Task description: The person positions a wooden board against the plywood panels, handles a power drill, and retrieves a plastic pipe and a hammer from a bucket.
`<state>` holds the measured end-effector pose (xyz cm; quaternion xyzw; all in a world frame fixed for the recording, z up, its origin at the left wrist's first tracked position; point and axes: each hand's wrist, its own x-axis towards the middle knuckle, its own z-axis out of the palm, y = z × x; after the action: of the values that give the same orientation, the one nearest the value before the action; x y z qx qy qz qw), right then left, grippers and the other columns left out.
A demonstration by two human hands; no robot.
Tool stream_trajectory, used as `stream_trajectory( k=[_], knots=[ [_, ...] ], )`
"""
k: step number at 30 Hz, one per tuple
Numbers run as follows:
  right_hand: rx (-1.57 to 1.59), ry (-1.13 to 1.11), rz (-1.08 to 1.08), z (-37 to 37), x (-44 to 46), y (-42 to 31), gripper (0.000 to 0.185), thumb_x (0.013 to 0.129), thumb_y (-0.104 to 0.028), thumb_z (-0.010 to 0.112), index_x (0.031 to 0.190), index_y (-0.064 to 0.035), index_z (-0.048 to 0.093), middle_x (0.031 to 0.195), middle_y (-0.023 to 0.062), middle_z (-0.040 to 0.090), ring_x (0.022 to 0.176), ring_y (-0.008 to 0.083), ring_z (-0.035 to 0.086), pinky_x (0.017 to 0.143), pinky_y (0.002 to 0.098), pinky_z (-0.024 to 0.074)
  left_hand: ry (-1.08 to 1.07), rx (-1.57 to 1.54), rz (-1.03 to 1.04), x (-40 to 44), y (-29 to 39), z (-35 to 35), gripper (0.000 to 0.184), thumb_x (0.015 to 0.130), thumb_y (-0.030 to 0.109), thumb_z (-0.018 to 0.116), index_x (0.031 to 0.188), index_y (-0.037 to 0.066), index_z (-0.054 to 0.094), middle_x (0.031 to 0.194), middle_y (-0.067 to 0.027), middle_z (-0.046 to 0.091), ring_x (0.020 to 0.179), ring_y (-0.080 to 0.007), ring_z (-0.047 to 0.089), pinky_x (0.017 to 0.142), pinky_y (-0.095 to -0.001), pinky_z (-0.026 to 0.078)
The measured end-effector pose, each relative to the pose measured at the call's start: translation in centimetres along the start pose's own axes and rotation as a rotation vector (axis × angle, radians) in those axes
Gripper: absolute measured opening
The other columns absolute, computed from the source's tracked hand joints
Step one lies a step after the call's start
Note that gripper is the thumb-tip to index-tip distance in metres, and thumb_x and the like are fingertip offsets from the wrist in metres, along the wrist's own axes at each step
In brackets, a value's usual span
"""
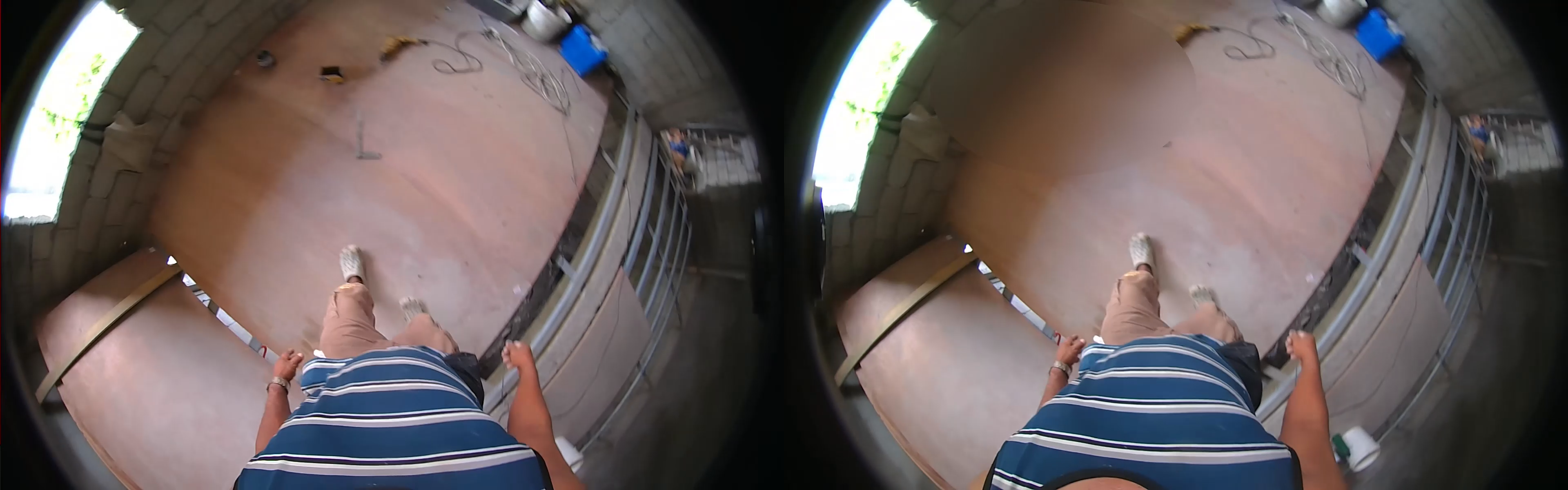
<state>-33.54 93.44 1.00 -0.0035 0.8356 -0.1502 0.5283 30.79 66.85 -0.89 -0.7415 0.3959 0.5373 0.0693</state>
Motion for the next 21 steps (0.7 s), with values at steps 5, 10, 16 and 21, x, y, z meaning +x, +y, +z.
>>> stream_trajectory(
  k=[5, 10, 16, 21],
  knots=[
    [-0.069, -0.021, 0.148, 4.9, -2.4, -8.8, 0.028, 0.093, -0.033, 0.053, 0.079, -0.0092, 0.060, 0.072, 0.0036, 0.064, 0.055, 0.0131, 0.059, 0.046, 0.0296, 0.0477, 0.027, -0.154, -0.098, 5.5, 3.2, -6.0, 0.066, 0.080, 0.037, 0.068, 0.130, -0.002, 0.050, 0.100, -0.0168, 0.068, 0.083, -0.0219, 0.065, 0.069, -0.0334, 0.052],
    [-0.008, 0.012, -0.010, 7.4, -3.4, -21.8, 0.026, 0.092, -0.030, 0.053, 0.082, -0.0075, 0.060, 0.072, 0.0029, 0.063, 0.055, 0.0117, 0.058, 0.046, 0.0274, 0.0465, 0.087, 0.033, -0.015, 13.3, 4.8, -14.2, 0.064, 0.081, 0.038, 0.067, 0.129, -0.001, 0.051, 0.105, -0.0174, 0.065, 0.090, -0.0241, 0.064, 0.068, -0.0361, 0.052],
    [-0.108, 0.038, -0.058, 8.3, -2.1, -32.4, 0.023, 0.092, -0.027, 0.053, 0.083, -0.0062, 0.060, 0.073, 0.0042, 0.063, 0.055, 0.0117, 0.058, 0.043, 0.0272, 0.0433, 0.174, -0.398, 0.241, 13.8, 21.9, -22.1, 0.063, 0.085, 0.034, 0.064, 0.133, -0.002, 0.045, 0.122, -0.0191, 0.060, 0.116, -0.0255, 0.056, 0.097, -0.0366, 0.044],
    [-0.265, -0.058, -0.038, 9.6, 1.9, -39.2, 0.023, 0.091, -0.028, 0.053, 0.083, -0.0081, 0.060, 0.074, 0.0049, 0.063, 0.060, 0.0155, 0.060, 0.049, 0.0317, 0.0481, -0.329, -0.257, 0.905, 1.1, 47.5, -28.1, 0.049, 0.087, 0.022, 0.065, 0.131, 0.004, 0.050, 0.119, -0.0108, 0.063, 0.115, -0.0238, 0.055, 0.100, -0.0377, 0.041]
  ],
)
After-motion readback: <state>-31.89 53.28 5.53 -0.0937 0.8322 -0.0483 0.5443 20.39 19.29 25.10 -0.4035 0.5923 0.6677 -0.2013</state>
